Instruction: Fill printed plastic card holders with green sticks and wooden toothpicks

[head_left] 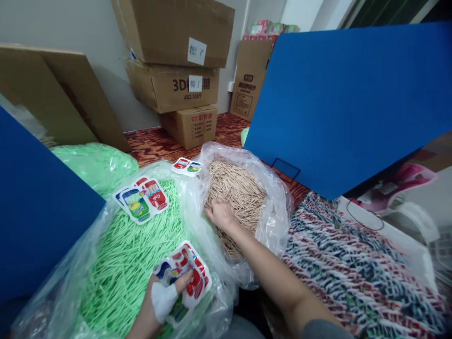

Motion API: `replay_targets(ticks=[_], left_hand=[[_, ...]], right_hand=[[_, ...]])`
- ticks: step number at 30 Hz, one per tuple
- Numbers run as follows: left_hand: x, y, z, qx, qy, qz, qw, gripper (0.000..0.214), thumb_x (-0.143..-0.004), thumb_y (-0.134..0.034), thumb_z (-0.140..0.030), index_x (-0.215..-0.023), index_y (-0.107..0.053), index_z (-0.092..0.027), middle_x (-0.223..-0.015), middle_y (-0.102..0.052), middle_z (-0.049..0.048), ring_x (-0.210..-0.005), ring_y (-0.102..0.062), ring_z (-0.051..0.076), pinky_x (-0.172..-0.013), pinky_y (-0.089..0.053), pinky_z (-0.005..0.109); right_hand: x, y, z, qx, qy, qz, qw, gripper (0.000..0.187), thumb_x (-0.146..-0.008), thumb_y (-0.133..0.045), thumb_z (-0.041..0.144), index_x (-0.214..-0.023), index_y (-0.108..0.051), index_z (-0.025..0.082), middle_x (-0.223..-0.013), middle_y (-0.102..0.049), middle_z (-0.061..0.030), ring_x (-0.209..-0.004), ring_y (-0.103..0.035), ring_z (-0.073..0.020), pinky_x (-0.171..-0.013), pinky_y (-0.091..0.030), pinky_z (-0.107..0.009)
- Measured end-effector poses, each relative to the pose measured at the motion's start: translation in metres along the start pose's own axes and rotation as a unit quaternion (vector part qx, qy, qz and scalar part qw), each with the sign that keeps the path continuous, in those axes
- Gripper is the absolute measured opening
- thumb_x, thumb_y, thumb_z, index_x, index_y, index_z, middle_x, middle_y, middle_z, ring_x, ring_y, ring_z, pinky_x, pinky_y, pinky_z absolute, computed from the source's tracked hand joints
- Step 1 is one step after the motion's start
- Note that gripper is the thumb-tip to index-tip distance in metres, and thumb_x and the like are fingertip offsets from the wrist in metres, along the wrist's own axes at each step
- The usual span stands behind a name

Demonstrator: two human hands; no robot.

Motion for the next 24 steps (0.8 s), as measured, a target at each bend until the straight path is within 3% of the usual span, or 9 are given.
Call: replay_targets(ticks=[4, 16, 24], left_hand=[[0.000, -0.001, -0.001, -0.009, -0.008, 0.032, 0.999, 0.060, -0.053, -0.082, -0.042, -0.105, -0.067, -0.016, -0.081, -0.076, 0.0061, -0.074, -0.070, 0.027, -0.070, -0.057, 0.035], [0.000, 0.000, 0.001, -0.018, -0.008, 0.043, 0.999, 0.060, -0.055, -0.080, -0.046, -0.106, -0.068, -0.016, -0.081, -0.076, 0.0073, -0.075, -0.070, 0.027, -0.071, -0.056, 0.034], [0.005, -0.002, -0.006, -0.004, -0.003, 0.011, 1.000, 0.044, -0.051, -0.084, -0.038, -0.086, -0.071, -0.015, -0.076, -0.076, 0.0050, -0.071, -0.070, 0.026, -0.067, -0.058, 0.032]], right_hand=[[-0.004, -0.003, 0.005, 0.004, 0.005, 0.004, 1.000, 0.044, -0.085, -0.045, 0.048, -0.110, -0.054, 0.013, -0.110, -0.058, -0.0174, -0.102, -0.056, -0.0287, -0.080, -0.043, -0.039], [-0.009, -0.012, 0.013, -0.005, -0.018, -0.006, 1.000, 0.037, -0.087, -0.040, 0.037, -0.106, -0.057, 0.009, -0.107, -0.060, -0.0190, -0.103, -0.055, -0.0309, -0.082, -0.043, -0.042], [-0.004, -0.006, 0.015, -0.064, -0.026, -0.007, 0.998, 0.027, -0.086, -0.040, 0.024, -0.105, -0.055, 0.010, -0.111, -0.059, -0.0195, -0.108, -0.052, -0.0302, -0.089, -0.037, -0.042]])
Point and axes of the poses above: each hand's wrist, its own x-axis away from the middle knuckle, its own y-axis out of the back of the hand, z = x × y, the point moved 2 cm from there along -x, towards the middle knuckle
